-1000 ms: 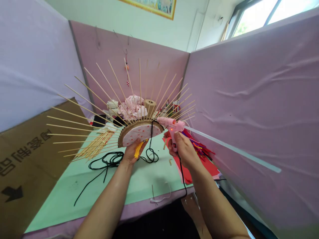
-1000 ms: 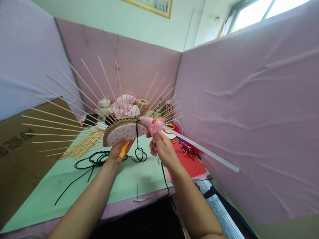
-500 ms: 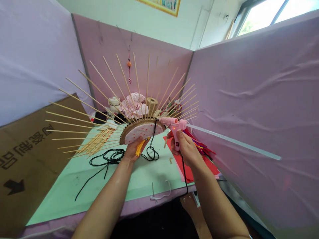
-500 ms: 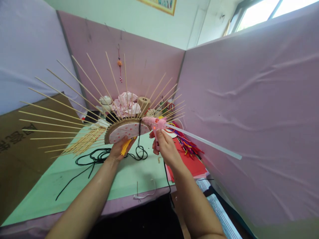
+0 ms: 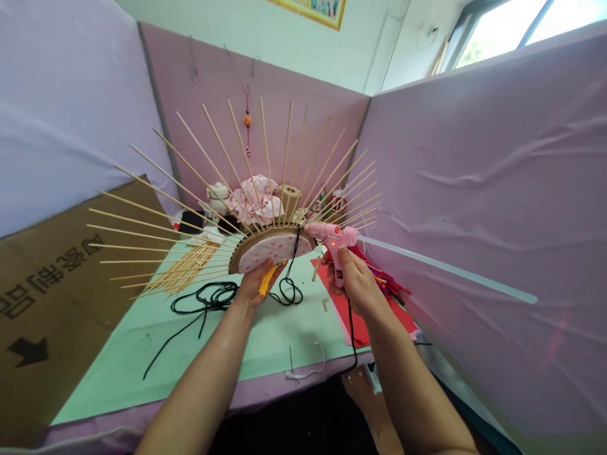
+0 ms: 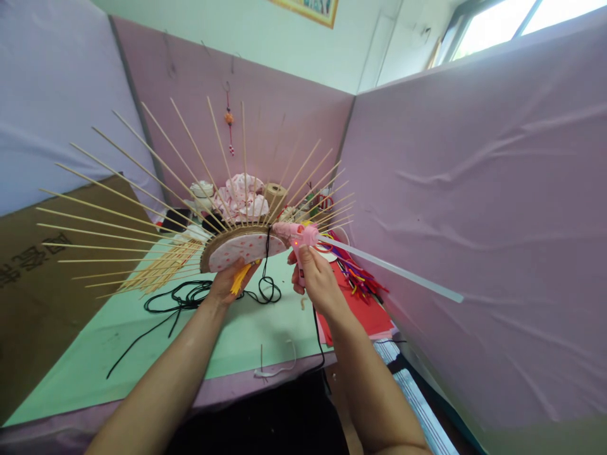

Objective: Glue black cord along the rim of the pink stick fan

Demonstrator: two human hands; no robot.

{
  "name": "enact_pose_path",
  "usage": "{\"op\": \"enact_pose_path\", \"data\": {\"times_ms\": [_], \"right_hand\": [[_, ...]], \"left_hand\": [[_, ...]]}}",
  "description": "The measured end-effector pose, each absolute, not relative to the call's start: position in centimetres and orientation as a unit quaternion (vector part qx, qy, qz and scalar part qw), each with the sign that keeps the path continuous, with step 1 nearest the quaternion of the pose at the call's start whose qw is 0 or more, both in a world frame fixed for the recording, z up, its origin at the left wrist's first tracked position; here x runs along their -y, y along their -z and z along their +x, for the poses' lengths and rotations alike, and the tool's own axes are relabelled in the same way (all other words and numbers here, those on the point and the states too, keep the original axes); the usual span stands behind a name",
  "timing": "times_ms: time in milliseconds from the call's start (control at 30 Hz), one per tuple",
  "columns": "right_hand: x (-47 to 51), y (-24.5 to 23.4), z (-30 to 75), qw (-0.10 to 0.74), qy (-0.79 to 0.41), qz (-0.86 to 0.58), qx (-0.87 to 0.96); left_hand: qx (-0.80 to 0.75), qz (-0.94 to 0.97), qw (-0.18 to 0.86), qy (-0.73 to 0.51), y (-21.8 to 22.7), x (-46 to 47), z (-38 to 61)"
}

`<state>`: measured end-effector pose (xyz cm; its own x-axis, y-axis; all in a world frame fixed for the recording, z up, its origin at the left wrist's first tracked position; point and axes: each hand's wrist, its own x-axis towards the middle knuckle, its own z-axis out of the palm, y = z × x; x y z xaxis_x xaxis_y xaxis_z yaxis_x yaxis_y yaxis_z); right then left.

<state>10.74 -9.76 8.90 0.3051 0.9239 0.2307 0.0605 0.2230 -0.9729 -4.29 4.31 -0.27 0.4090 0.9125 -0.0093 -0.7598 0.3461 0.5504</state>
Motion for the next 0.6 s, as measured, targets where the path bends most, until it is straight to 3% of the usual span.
{"op": "enact_pose_path", "data": {"times_ms": [600], "right_hand": [[9.63,-8.77,10.90,0.625,-0.350,-0.510,0.476]], "left_hand": [[-0.168,0.252,0.806,-0.509,0.17,-4.30,-4.27]]}}
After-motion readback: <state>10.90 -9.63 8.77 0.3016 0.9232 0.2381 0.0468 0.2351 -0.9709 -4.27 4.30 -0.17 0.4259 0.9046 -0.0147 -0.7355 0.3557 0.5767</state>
